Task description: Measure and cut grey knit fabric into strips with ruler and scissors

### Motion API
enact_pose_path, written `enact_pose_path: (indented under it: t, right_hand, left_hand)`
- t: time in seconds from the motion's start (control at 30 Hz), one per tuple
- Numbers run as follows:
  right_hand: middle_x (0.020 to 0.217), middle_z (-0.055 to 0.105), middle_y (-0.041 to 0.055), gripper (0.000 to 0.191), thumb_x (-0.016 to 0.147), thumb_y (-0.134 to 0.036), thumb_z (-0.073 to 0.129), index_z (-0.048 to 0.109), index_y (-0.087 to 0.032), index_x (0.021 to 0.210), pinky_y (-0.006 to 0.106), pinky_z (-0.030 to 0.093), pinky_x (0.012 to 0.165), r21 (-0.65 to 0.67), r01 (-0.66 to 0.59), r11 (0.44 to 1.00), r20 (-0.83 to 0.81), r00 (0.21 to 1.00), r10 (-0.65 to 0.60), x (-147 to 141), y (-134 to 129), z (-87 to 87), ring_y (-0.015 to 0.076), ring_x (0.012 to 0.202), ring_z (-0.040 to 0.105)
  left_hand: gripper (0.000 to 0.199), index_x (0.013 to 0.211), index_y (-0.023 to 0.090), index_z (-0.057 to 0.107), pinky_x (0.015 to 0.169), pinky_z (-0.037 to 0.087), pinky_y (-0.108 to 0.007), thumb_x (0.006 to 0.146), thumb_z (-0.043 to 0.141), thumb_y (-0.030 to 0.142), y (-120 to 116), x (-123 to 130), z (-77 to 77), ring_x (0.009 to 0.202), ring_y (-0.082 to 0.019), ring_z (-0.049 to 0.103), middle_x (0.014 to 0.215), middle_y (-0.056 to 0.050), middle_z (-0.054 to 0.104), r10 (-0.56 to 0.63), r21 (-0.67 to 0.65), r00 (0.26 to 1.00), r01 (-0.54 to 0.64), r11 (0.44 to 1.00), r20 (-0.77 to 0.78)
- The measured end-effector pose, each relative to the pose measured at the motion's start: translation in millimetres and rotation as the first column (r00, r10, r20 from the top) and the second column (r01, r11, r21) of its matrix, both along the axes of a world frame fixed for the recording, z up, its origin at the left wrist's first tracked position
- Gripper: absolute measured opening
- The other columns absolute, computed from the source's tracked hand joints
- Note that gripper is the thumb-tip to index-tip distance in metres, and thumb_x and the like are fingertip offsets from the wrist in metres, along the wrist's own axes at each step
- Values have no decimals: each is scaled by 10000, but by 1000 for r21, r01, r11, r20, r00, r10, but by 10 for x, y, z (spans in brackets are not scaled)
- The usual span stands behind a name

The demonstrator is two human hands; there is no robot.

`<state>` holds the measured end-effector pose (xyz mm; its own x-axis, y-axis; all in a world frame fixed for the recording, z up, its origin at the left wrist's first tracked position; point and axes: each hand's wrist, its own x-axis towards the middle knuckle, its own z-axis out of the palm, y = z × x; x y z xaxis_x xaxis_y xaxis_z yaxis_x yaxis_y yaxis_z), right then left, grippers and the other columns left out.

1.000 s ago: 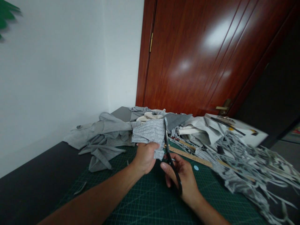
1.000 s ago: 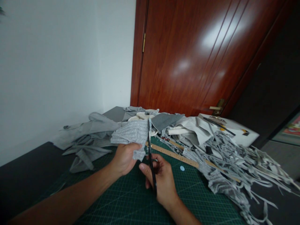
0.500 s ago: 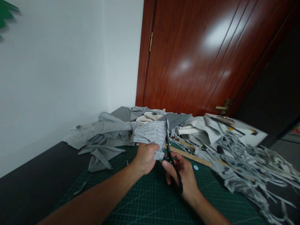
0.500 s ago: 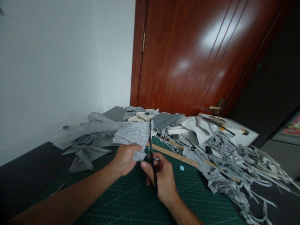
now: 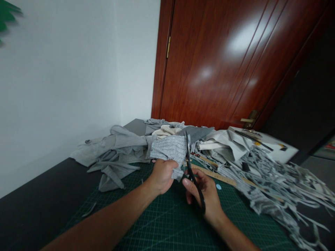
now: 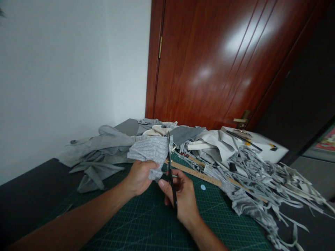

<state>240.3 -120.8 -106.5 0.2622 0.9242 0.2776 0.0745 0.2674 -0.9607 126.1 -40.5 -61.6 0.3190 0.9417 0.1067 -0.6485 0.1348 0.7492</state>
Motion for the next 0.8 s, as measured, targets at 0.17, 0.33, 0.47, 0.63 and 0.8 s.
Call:
enact_pose_path:
  t: [0.17, 0.33, 0.47, 0.63, 0.8]
  right_hand:
    - [496, 564, -79, 539, 774, -594, 853, 643, -153, 1002, 180, 314, 348, -20, 9, 1000, 5, 1000, -9, 20, 14, 2, 96, 345, 484]
    - [480, 559, -80, 546, 748, -601, 865, 643, -160, 982, 190, 307, 345, -21, 31, 999, 2, 1000, -31, 20, 19, 12, 106, 345, 476]
    - [467, 558, -78, 542, 781, -603, 841, 649, -151, 1010, 191, 296, 351, -19, 33, 999, 30, 999, -32, 27, 10, 23, 106, 347, 463]
    - [509, 561, -88, 531, 792, -598, 841, 623, -162, 1001, 178, 287, 352, -23, 10, 1000, 15, 1000, -10, 24, 16, 10, 88, 339, 470]
    - [462, 576, -78, 516, 822, -601, 822, 627, -165, 1014, 187, 325, 375, 11, 103, 995, -8, 995, -103, 41, 36, 7, 104, 360, 492]
  left_hand:
    - [391, 834, 183, 696, 740, 536, -372, 452, 675, 103, 32, 3, -52, 838, -300, 704, 724, -17, 698, -48, 10, 998, 48, 999, -36]
    - [334, 793, 176, 683, 655, 498, -337, 466, 667, 112, 35, -10, -68, 794, -287, 694, 744, -34, 699, -76, 22, 995, 77, 997, -57]
    - [360, 814, 180, 687, 711, 522, -361, 462, 671, 102, 16, -15, -56, 872, -317, 710, 761, -43, 713, -109, 33, 993, 111, 993, -50]
    - [474, 892, 179, 720, 775, 541, -382, 438, 636, 75, 42, -21, 13, 946, -338, 721, 831, -49, 751, -116, 48, 993, 117, 992, -18]
    - [698, 1011, 215, 766, 873, 563, -458, 374, 564, 16, 201, -212, 156, 1034, -372, 734, 999, -71, 799, -312, 132, 950, 310, 941, -12]
